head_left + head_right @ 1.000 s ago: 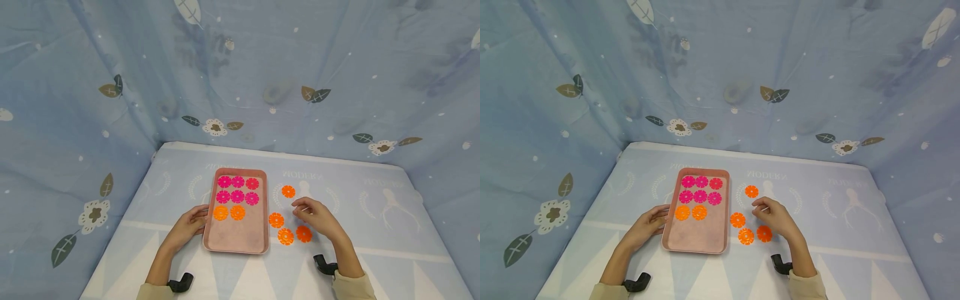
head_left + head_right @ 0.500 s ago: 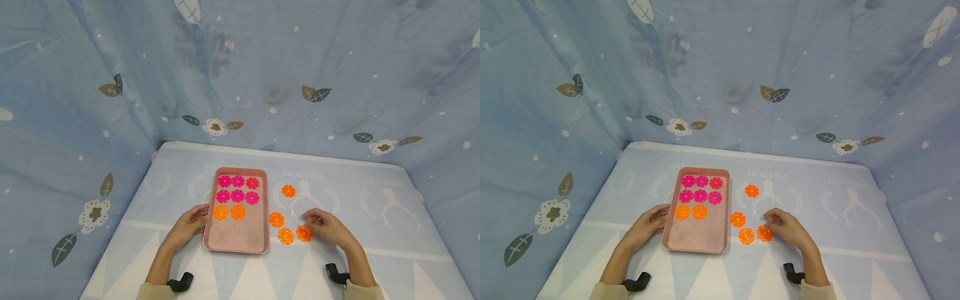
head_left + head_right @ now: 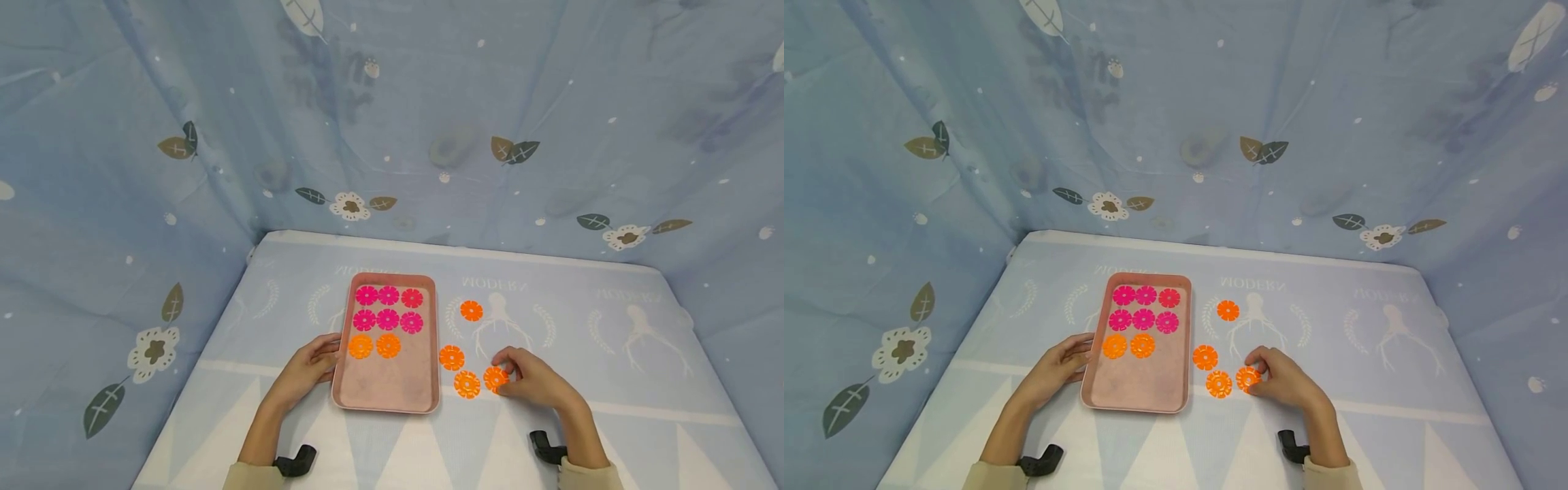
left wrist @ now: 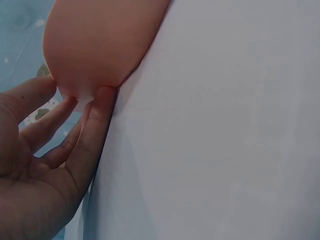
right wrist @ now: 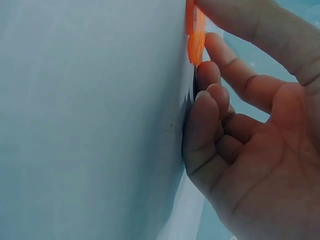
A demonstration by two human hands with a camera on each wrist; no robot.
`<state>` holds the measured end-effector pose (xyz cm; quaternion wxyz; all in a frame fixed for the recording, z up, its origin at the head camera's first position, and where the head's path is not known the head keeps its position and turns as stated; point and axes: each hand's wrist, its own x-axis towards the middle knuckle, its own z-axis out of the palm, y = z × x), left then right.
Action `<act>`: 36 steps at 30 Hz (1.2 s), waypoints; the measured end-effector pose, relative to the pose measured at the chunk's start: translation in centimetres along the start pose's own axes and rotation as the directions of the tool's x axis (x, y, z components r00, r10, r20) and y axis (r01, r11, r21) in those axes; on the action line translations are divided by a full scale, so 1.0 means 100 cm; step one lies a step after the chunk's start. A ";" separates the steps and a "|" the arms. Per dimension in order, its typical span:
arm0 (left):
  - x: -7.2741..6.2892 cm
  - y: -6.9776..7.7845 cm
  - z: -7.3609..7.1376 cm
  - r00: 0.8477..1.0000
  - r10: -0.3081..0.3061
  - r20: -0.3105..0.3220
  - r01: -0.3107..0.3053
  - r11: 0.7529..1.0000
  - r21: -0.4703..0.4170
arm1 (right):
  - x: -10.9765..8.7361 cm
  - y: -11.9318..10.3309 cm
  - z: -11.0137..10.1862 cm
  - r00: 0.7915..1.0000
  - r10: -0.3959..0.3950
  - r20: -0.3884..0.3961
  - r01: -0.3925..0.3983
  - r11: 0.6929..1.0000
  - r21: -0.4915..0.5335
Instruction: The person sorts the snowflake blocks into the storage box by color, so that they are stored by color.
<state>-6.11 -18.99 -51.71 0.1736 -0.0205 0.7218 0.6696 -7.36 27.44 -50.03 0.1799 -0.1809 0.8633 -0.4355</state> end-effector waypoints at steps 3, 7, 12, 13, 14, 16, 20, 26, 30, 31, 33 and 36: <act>-0.001 0.001 0.000 1.000 0.005 0.001 -0.005 1.000 -0.003 | 0.001 -0.002 0.001 1.000 0.009 -0.006 -0.009 1.000 -0.028; -0.002 0.001 0.000 1.000 0.024 0.019 -0.024 1.000 -0.008 | 0.002 -0.002 0.002 1.000 0.017 -0.015 -0.017 0.999 -0.048; -0.002 0.001 0.000 0.999 0.030 0.023 -0.030 1.000 -0.004 | 0.001 -0.002 0.002 0.998 0.054 -0.028 -0.055 0.998 -0.023; -0.002 0.001 0.000 0.999 0.028 0.018 -0.028 1.000 -0.002 | 0.000 -0.002 0.002 0.997 0.067 -0.029 -0.068 0.998 -0.019; -0.002 0.001 0.000 1.000 0.026 0.011 -0.026 1.000 0.001 | 0.000 -0.002 0.001 0.996 0.080 -0.030 -0.080 0.997 -0.015; -0.001 0.001 0.000 1.000 0.023 0.001 -0.023 1.000 0.004 | 0.000 -0.001 0.001 0.994 0.103 -0.029 -0.103 0.995 0.000; -0.001 0.000 0.001 1.000 0.028 -0.006 -0.028 1.000 0.007 | -0.001 0.001 0.000 0.994 0.108 -0.022 -0.106 0.992 0.068; -0.001 0.000 0.001 1.000 0.030 -0.006 -0.030 1.000 0.000 | -0.006 0.007 -0.004 0.992 0.122 -0.027 -0.118 0.985 0.125; -0.002 0.001 0.001 0.999 0.029 0.014 -0.029 1.000 -0.006 | -0.007 0.008 -0.005 0.989 0.145 -0.032 -0.139 0.979 0.147; -0.002 0.001 0.000 0.999 0.032 0.019 -0.032 0.999 -0.006 | -0.007 0.008 -0.006 0.989 0.145 -0.032 -0.139 0.978 0.153; -0.002 0.000 0.000 0.999 0.032 0.027 -0.032 0.999 -0.006 | -0.006 0.007 -0.006 0.989 0.147 -0.035 -0.139 0.977 0.161; -0.002 0.000 0.000 0.999 0.033 0.023 -0.033 0.999 -0.003 | -0.004 0.005 -0.007 0.989 0.146 -0.039 -0.138 0.977 0.164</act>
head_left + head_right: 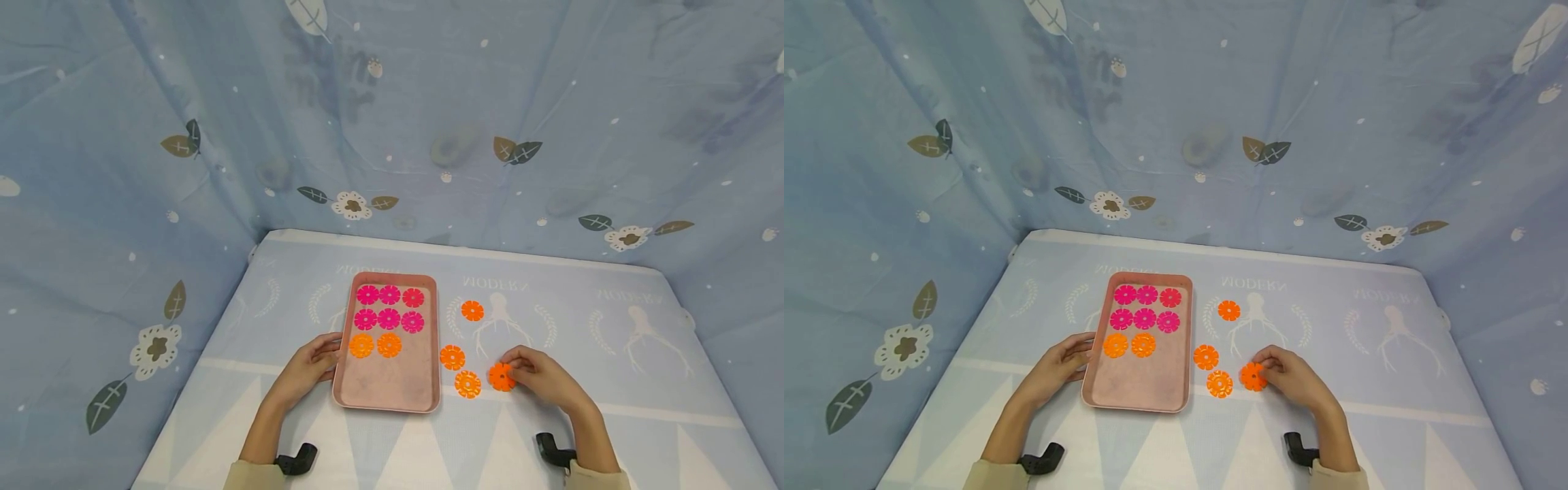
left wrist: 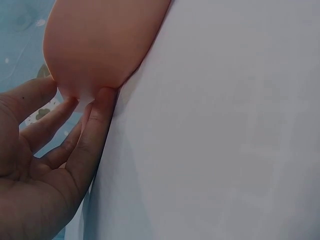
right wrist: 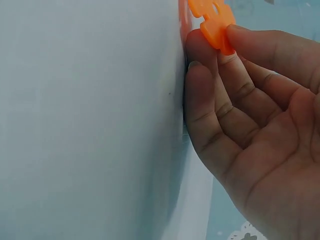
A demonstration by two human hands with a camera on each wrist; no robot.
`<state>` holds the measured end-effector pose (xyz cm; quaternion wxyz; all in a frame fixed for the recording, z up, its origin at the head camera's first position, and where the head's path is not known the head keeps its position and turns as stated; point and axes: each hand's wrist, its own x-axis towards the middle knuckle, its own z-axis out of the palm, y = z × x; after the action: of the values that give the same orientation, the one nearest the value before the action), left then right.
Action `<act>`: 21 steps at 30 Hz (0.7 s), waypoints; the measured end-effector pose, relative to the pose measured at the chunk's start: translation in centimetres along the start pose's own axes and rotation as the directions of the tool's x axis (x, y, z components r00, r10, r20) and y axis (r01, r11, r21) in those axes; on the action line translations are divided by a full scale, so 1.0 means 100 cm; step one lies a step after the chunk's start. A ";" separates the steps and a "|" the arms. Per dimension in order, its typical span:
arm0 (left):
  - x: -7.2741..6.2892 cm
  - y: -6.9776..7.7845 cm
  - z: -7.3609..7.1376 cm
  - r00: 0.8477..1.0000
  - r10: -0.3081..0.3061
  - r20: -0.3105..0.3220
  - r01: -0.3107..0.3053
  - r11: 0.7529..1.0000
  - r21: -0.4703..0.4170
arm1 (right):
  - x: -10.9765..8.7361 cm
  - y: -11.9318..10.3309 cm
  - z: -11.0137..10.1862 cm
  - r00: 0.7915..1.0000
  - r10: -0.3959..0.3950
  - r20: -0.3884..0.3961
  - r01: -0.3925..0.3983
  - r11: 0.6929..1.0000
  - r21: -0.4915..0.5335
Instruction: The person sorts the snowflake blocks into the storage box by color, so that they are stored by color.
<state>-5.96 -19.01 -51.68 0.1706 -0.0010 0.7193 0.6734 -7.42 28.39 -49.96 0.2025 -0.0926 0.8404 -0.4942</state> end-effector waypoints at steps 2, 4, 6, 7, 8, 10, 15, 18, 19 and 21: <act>0.001 -0.001 0.000 1.000 -0.005 -0.008 0.005 1.000 0.002 | 0.001 -0.002 0.000 1.000 0.003 -0.002 -0.003 1.000 0.010; 0.002 -0.002 0.000 1.000 -0.012 -0.016 0.012 1.000 0.005 | 0.001 -0.004 0.000 1.000 0.001 0.000 -0.001 1.000 0.024; 0.002 -0.003 0.000 1.000 -0.018 -0.020 0.019 1.000 0.012 | 0.003 -0.006 0.000 1.000 -0.004 0.005 0.004 0.999 0.037; 0.002 -0.003 0.000 1.000 -0.021 -0.020 0.021 1.000 0.013 | 0.004 -0.007 0.000 1.000 -0.008 0.006 0.007 0.999 0.042; 0.002 -0.003 0.000 1.000 -0.022 -0.019 0.022 1.000 0.013 | 0.005 -0.008 0.000 1.000 -0.011 0.006 0.011 0.999 0.047; 0.002 -0.003 0.000 1.000 -0.018 -0.016 0.019 1.000 0.017 | 0.008 -0.010 0.001 1.000 -0.021 0.007 0.021 0.998 0.055; 0.002 -0.002 0.000 1.000 -0.009 -0.010 0.010 1.000 0.013 | 0.016 -0.018 0.004 0.998 -0.065 0.019 0.063 0.992 0.111; 0.002 -0.002 0.000 1.000 -0.010 -0.008 0.010 1.000 0.007 | 0.022 -0.023 0.008 0.996 -0.084 0.020 0.080 0.989 0.123; 0.003 -0.002 0.000 1.000 -0.009 -0.006 0.010 1.000 0.005 | 0.024 -0.024 0.009 0.996 -0.090 0.020 0.087 0.989 0.122; 0.003 -0.002 -0.001 1.000 -0.009 -0.004 0.009 1.000 0.004 | 0.029 -0.029 0.012 0.995 -0.096 0.022 0.093 0.987 0.134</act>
<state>-6.18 -19.04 -51.89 0.1722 -0.0053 0.7211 0.6711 -9.70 25.00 -48.68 0.1963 -0.1256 0.7973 -0.5568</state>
